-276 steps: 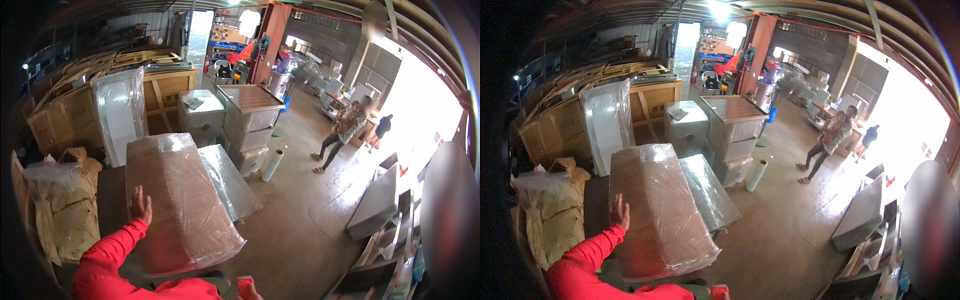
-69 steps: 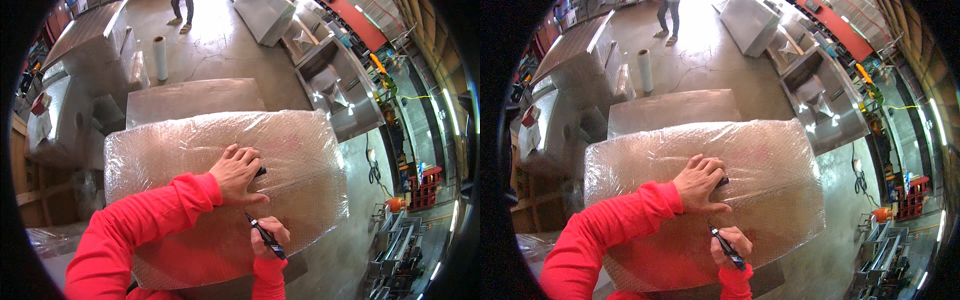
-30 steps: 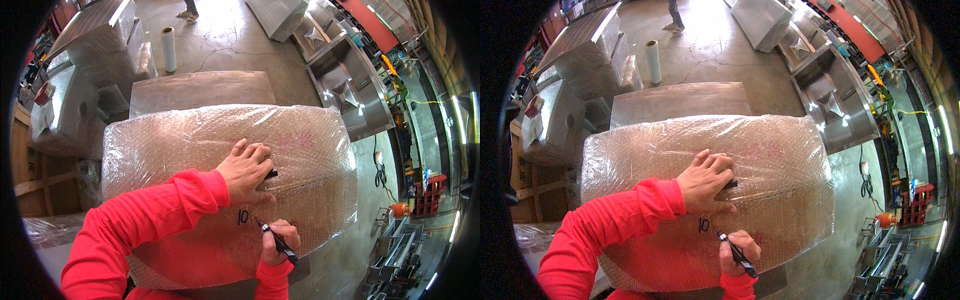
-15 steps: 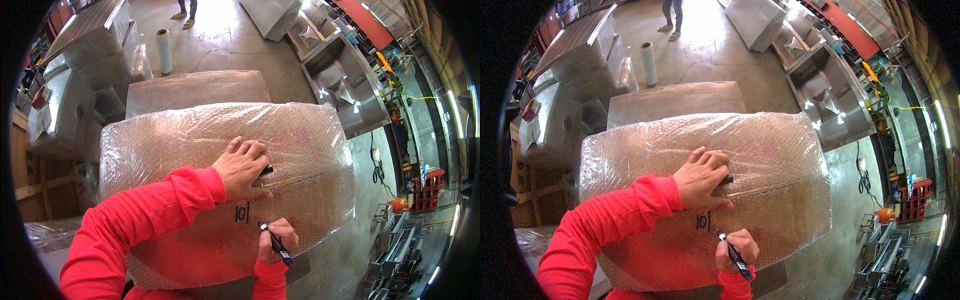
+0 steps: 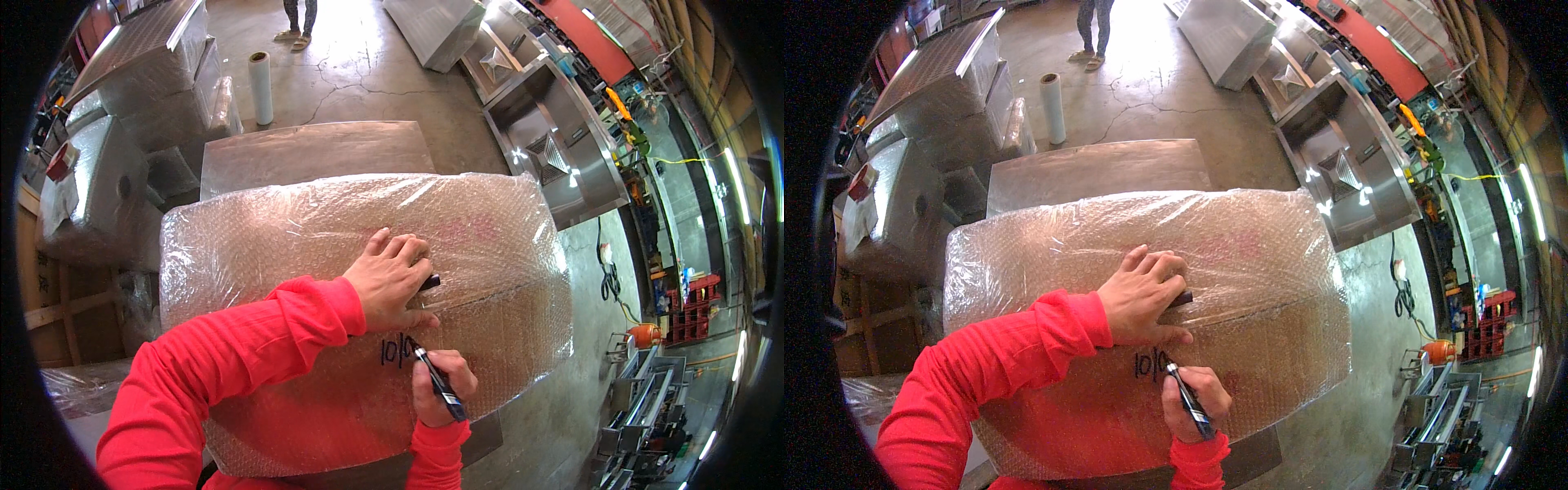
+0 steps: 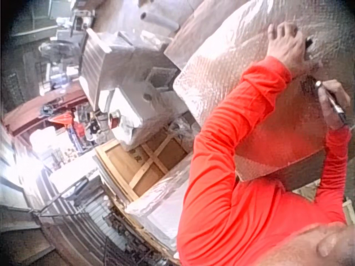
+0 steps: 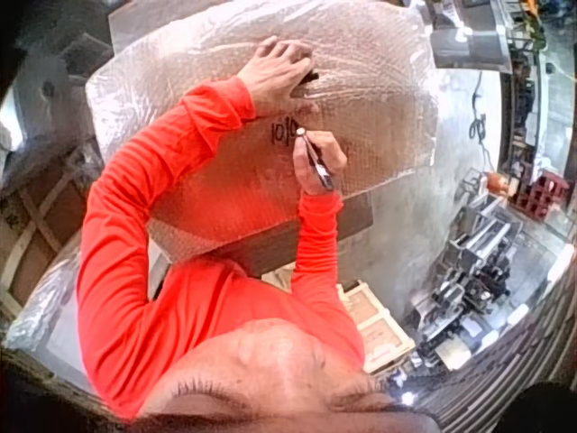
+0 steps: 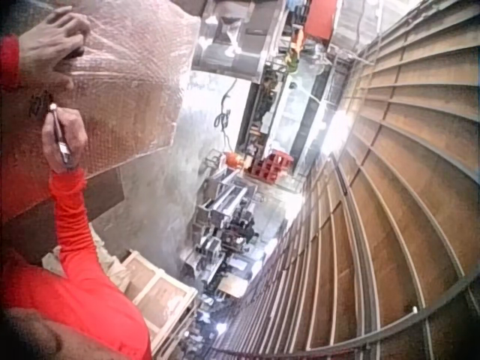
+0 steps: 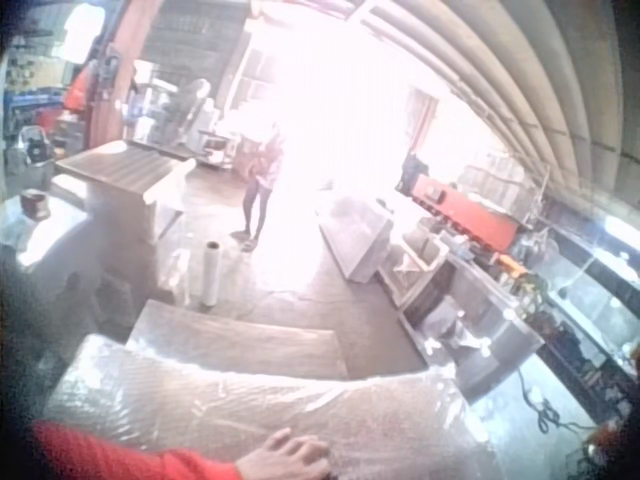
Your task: The person wraps a large rectangular object with bubble wrap and secures it with packing tape. They rotate the object to cover all sides, apply tape to seal the wrap, and then write on the wrapped surface with a marker.
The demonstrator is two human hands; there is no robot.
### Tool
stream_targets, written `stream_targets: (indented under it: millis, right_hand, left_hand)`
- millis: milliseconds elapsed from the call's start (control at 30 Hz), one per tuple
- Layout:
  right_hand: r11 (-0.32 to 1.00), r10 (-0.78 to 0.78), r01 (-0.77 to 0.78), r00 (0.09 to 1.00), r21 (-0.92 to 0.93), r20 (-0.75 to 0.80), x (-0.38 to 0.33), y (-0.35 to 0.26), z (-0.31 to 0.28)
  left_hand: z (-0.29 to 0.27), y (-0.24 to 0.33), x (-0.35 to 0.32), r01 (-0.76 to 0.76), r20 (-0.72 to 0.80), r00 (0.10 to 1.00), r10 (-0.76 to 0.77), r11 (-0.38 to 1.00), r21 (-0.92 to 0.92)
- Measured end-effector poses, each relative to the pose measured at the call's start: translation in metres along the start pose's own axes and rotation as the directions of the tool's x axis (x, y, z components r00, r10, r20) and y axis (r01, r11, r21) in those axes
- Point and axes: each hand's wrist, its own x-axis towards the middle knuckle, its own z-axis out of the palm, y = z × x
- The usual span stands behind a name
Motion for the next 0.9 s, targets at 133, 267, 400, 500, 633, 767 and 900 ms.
stream_targets:
  millis: [133, 267, 400, 500, 633, 767, 900]
  right_hand:
    - [1.000, -0.009, 0.010, 0.998, -0.013, 0.056, -0.009, 0.007, -0.009]
    - [1.000, 0.030, -0.030, 0.999, 0.004, -0.024, -0.006, 0.001, -0.010]
    - [0.997, 0.023, -0.025, 0.999, -0.068, -0.036, -0.004, 0.005, -0.004]
    - [0.995, 0.022, -0.027, 0.998, -0.097, -0.054, -0.003, 0.004, -0.005]
    - [0.999, -0.011, 0.009, 0.999, -0.036, -0.045, -0.002, 0.001, -0.004]
    - [0.996, -0.022, 0.019, 0.999, -0.083, -0.042, -0.002, 0.002, -0.005]
    - [0.997, -0.028, 0.025, 0.999, -0.073, -0.031, -0.007, 0.003, -0.007]
  left_hand:
    - [-0.003, 0.000, -0.001, 0.011, 0.000, 1.000, -0.011, 1.000, 0.003]
    - [0.001, -0.001, -0.001, 0.003, -0.020, 1.000, -0.003, 1.000, -0.006]
    - [0.000, 0.000, -0.001, -0.002, -0.018, 1.000, 0.002, 1.000, -0.001]
    - [-0.001, 0.000, -0.001, -0.005, -0.015, 1.000, 0.005, 1.000, -0.002]
    - [-0.004, 0.001, -0.002, -0.005, -0.004, 1.000, 0.005, 1.000, 0.001]
    - [-0.004, 0.000, 0.000, -0.007, 0.009, 1.000, 0.007, 1.000, -0.015]
    - [-0.005, 0.000, -0.001, -0.013, 0.006, 1.000, 0.013, 1.000, -0.018]
